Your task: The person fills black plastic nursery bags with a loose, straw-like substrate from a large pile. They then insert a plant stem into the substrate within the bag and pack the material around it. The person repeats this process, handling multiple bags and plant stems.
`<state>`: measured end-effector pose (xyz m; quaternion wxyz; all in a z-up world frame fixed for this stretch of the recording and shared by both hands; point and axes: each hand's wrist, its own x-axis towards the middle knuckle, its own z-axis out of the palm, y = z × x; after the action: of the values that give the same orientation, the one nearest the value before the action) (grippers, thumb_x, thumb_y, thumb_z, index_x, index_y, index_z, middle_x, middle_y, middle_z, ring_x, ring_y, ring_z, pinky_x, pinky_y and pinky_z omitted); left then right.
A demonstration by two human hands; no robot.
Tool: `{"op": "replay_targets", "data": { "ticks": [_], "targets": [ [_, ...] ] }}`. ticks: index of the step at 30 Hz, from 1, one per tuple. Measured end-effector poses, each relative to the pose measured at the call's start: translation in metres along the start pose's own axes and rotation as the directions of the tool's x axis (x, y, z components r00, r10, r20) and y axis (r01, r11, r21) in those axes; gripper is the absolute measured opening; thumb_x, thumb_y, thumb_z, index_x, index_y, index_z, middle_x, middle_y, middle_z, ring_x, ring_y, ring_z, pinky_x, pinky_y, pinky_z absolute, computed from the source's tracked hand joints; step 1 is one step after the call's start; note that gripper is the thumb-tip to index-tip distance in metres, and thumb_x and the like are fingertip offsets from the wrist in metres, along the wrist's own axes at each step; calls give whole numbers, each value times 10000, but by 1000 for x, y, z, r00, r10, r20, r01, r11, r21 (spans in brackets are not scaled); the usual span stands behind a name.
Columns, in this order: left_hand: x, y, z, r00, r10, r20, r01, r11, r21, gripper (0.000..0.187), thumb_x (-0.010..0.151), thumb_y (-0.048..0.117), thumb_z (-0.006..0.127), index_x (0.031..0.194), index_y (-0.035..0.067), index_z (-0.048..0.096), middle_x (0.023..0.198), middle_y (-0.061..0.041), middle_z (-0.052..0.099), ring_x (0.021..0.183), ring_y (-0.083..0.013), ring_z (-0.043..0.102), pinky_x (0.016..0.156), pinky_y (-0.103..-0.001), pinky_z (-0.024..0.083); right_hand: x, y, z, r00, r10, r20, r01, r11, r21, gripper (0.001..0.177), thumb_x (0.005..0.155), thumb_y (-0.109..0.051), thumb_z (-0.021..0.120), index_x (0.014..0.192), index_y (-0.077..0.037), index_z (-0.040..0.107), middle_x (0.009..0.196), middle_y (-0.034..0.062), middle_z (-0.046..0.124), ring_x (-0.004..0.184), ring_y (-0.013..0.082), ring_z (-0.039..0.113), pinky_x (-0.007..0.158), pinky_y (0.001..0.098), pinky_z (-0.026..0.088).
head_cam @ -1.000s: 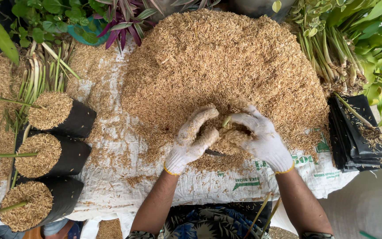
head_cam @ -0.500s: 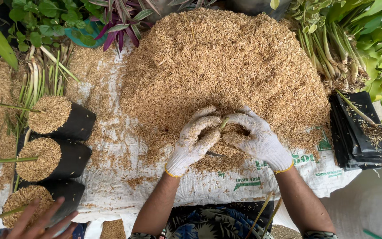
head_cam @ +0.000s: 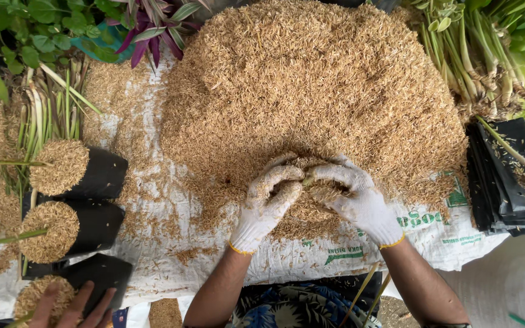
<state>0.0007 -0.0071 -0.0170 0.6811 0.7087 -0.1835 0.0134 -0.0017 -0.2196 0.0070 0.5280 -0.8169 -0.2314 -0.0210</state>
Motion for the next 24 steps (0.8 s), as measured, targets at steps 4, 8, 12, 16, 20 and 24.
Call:
{"op": "replay_targets", "data": {
  "ticks": [4,8,12,16,20,24],
  "targets": [
    [0,-7,7,997,23,-73,-24,1000,-8,199,945,65,683,1139,105,704,1426,-166,592,1321,-285,608,1104,-403,516,-8,10,9,953,298,-50,-297,955,23,405,762,-132,843,1148,-228,767,1304,120,644,1262,326,567,1179,512,354],
    [-1,4,4,995,-36,-89,29,996,-80,222,955,67,670,1172,105,687,1366,-185,623,1193,-276,638,985,-372,544,-6,-3,11,895,441,-60,-435,896,92,482,744,-23,812,1199,-177,772,1438,280,524,1432,489,406,1096,612,381],
    [7,13,1,991,-114,-65,100,978,-182,279,973,77,661,1251,103,659,1291,-221,656,1029,-259,662,851,-321,551,0,-22,6,913,405,-50,-391,904,169,427,776,-8,789,1159,-198,791,1415,298,528,1401,536,412,1096,649,378],
    [8,-10,1,977,-215,-10,206,946,-252,432,988,54,640,1404,123,549,1306,-264,629,932,-250,677,733,-279,549,8,-12,3,926,377,4,-363,889,280,347,800,-47,790,1134,-140,792,1315,299,591,1345,516,486,1105,654,386],
    [18,-18,1,980,-198,-12,192,962,-196,528,976,-1,609,1473,131,489,1362,-256,587,984,-239,674,784,-295,551,17,-20,-1,909,415,20,-412,893,183,335,799,2,771,1096,-148,811,1282,277,608,1329,513,512,1104,626,397],
    [12,-18,0,969,-245,-43,235,958,-161,523,964,-34,581,1463,112,519,1312,-231,612,962,-212,683,839,-308,569,15,-16,7,897,442,5,-438,887,145,342,800,1,764,1096,-165,808,1279,274,605,1344,534,493,1101,642,392]
  ]
}}
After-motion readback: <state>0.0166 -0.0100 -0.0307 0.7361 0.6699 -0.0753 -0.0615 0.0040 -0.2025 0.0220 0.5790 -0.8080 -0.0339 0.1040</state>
